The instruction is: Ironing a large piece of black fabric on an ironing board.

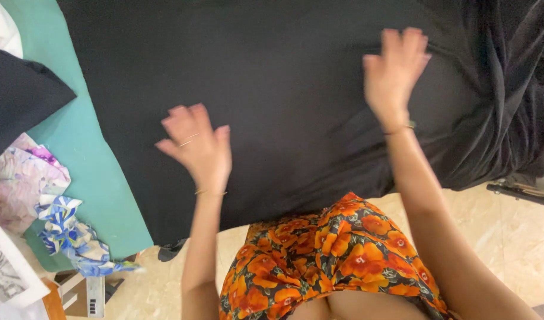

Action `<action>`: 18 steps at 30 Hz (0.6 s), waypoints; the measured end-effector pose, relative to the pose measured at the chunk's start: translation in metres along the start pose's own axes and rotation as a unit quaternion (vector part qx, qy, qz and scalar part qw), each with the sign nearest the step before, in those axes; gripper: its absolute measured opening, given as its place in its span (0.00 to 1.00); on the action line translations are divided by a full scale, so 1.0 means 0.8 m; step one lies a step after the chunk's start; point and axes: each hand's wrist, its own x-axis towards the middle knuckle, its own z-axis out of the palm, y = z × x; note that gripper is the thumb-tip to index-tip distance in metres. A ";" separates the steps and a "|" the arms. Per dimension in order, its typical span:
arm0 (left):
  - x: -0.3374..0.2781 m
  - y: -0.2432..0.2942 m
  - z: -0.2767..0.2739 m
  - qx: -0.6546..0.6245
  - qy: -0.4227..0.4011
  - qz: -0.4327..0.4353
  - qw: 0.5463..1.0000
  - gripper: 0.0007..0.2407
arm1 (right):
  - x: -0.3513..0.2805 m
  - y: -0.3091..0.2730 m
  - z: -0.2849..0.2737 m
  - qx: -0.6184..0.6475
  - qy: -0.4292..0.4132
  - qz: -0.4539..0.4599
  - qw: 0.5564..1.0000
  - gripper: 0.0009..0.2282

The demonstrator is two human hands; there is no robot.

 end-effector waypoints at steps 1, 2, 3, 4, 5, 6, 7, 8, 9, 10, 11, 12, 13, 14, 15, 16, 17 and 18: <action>-0.006 0.015 0.025 0.001 -0.002 0.000 1.000 0.31 | -0.013 -0.043 0.002 0.000 -0.002 0.001 1.000 0.25; -0.009 0.033 0.051 -0.020 0.042 0.070 0.996 0.30 | -0.022 -0.086 0.002 0.030 -0.023 -0.041 0.998 0.24; -0.012 0.050 0.077 -0.040 0.085 0.140 0.986 0.30 | -0.031 -0.129 0.003 0.060 -0.044 -0.084 0.994 0.23; -0.014 0.054 0.079 -0.042 0.086 0.141 0.985 0.30 | -0.054 -0.132 0.018 0.058 -0.043 -0.083 0.994 0.23; -0.016 0.057 0.081 -0.048 0.074 0.144 0.986 0.29 | -0.076 -0.136 0.034 0.078 -0.034 -0.110 0.990 0.26; -0.019 0.057 0.083 -0.051 0.062 0.147 0.986 0.28 | -0.100 -0.142 0.051 0.100 -0.026 -0.136 0.985 0.28; -0.025 0.038 0.077 -0.051 0.061 0.147 0.986 0.28 | -0.115 -0.130 0.037 0.100 -0.026 -0.135 0.985 0.28; -0.029 0.020 0.072 -0.032 0.074 0.135 0.988 0.28 | -0.130 -0.118 0.023 0.060 -0.052 -0.104 0.991 0.28; -0.034 0.002 0.066 -0.013 0.087 0.123 0.989 0.28 | -0.145 -0.107 0.009 0.020 -0.079 -0.073 0.994 0.28; -0.042 -0.024 0.053 -0.013 0.088 0.124 0.988 0.28 | -0.158 -0.064 0.000 0.020 -0.077 -0.073 0.994 0.28; -0.050 -0.050 0.040 0.009 0.076 0.076 0.994 0.28 | -0.171 -0.021 -0.008 -0.012 -0.059 -0.046 0.997 0.27; -0.062 -0.077 0.028 0.031 0.061 0.029 0.997 0.28 | -0.188 0.023 -0.018 -0.045 -0.042 -0.017 0.998 0.26; -0.069 -0.101 0.022 0.031 0.060 0.031 0.997 0.28 | -0.201 0.064 -0.027 -0.046 -0.043 -0.015 0.998 0.26; -0.077 -0.127 0.015 -0.004 0.050 -0.044 0.998 0.28 | -0.213 0.104 -0.035 -0.024 -0.032 0.051 0.998 0.26; -0.084 -0.152 0.009 -0.039 0.039 -0.119 0.991 0.28 | -0.225 0.144 -0.043 -0.002 -0.022 0.118 0.993 0.26; -0.092 -0.169 0.011 -0.038 0.038 -0.120 0.991 0.28 | -0.232 0.161 -0.045 -0.002 -0.023 0.117 0.993 0.26; -0.099 -0.186 0.013 -0.031 0.046 -0.148 0.987 0.28 | -0.238 0.177 -0.046 -0.020 -0.023 0.131 0.991 0.26; -0.104 -0.202 0.016 -0.024 0.055 -0.175 0.983 0.28 | -0.242 0.194 -0.048 -0.039 -0.022 0.145 0.988 0.25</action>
